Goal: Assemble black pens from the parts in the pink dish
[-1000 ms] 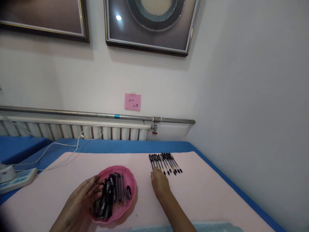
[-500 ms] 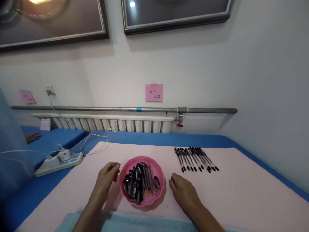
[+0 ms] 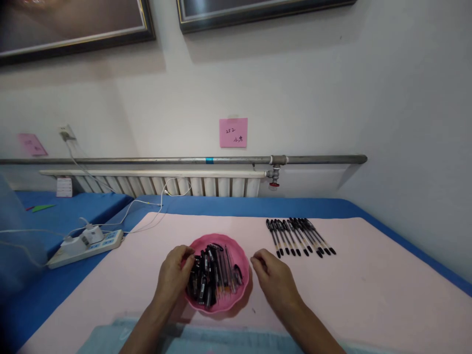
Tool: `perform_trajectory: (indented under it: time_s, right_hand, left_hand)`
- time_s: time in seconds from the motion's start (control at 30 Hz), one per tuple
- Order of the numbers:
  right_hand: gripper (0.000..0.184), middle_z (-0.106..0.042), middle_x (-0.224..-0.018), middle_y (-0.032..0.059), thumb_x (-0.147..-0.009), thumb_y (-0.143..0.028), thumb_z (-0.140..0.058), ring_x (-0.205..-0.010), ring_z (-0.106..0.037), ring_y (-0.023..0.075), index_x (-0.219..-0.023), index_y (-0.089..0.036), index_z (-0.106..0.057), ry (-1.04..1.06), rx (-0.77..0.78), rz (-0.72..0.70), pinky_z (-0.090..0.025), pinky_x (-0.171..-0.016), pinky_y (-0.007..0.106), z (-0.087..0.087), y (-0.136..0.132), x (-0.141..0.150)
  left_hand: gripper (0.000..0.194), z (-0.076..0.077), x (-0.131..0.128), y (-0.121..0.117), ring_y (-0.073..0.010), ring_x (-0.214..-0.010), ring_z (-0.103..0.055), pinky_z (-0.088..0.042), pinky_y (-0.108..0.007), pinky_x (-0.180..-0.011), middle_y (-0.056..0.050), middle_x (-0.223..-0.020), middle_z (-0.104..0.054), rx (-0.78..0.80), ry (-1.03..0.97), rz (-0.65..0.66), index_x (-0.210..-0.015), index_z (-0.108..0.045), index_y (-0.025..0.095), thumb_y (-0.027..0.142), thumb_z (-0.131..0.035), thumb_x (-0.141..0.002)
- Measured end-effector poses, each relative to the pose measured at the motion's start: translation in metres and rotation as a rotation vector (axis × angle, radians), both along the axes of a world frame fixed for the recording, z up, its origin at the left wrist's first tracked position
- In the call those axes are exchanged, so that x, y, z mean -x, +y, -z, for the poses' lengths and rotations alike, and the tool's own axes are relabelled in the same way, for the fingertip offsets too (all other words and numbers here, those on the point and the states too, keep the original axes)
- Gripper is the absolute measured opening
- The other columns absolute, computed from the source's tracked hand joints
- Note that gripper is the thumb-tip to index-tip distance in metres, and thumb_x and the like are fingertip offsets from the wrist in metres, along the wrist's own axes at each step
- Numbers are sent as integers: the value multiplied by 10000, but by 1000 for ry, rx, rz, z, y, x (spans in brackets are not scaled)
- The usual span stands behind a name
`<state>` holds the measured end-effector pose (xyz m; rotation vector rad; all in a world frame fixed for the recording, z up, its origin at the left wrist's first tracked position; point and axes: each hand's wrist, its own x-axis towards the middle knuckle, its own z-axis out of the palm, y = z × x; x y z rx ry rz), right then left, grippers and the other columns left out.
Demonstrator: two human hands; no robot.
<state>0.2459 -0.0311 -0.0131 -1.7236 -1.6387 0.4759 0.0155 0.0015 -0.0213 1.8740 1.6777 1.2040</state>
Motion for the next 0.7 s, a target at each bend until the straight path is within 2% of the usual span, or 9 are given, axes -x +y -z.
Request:
perform_trajectory:
  time_s: [0.07, 0.13, 0.23, 0.43, 0.57, 0.7]
  right_hand:
    - [191, -642, -712, 10, -824, -266, -393, -646, -566, 160, -745, -225, -562, -60, 28, -100, -375, -563, 236, -10, 2, 15]
    - [192, -663, -783, 34, -816, -226, -404, -694, -576, 178, -798, -214, -594, -244, 63, -185, -356, -583, 251, -17, 8, 31]
    - [172, -671, -731, 59, -784, -211, -456, -662, -577, 201, -779, -195, -627, -332, 101, -216, -308, -555, 266, -19, 20, 49]
    - [118, -667, -683, 53, -679, -134, -535, -625, -566, 190, -668, -190, -639, -318, 152, -230, -265, -523, 258, -12, 39, 53]
    - [129, -652, -661, 44, -670, -114, -525, -618, -553, 182, -649, -184, -631, -261, 169, -230, -275, -528, 255, -6, 44, 46]
    - [154, -649, -640, 20, -646, -98, -523, -588, -555, 161, -668, -188, -646, -124, 203, -238, -318, -521, 238, -5, 47, 41]
  left_hand:
    - [131, 0, 3, 2, -211, -797, -531, -376, -334, -741, -57, -779, -617, -15, 20, -39, -730, -600, 195, 167, -475, -755]
    - [126, -1, 4, 2, -212, -791, -529, -379, -337, -740, -58, -773, -612, -19, 43, -59, -736, -596, 193, 168, -474, -755]
    - [142, -2, 1, -1, -213, -801, -526, -379, -341, -742, -61, -789, -616, -1, 92, -40, -755, -595, 192, 160, -458, -765]
    - [132, -1, -8, -4, -218, -804, -523, -373, -353, -748, -60, -798, -622, -3, 61, -17, -732, -594, 201, 154, -473, -756]
    - [133, -1, -8, -4, -218, -800, -530, -378, -357, -746, -58, -789, -624, 7, 12, -15, -743, -596, 201, 172, -468, -763]
    - [134, -5, -10, -7, -206, -812, -544, -395, -336, -745, -48, -816, -628, 50, -126, 13, -789, -596, 205, 221, -463, -783]
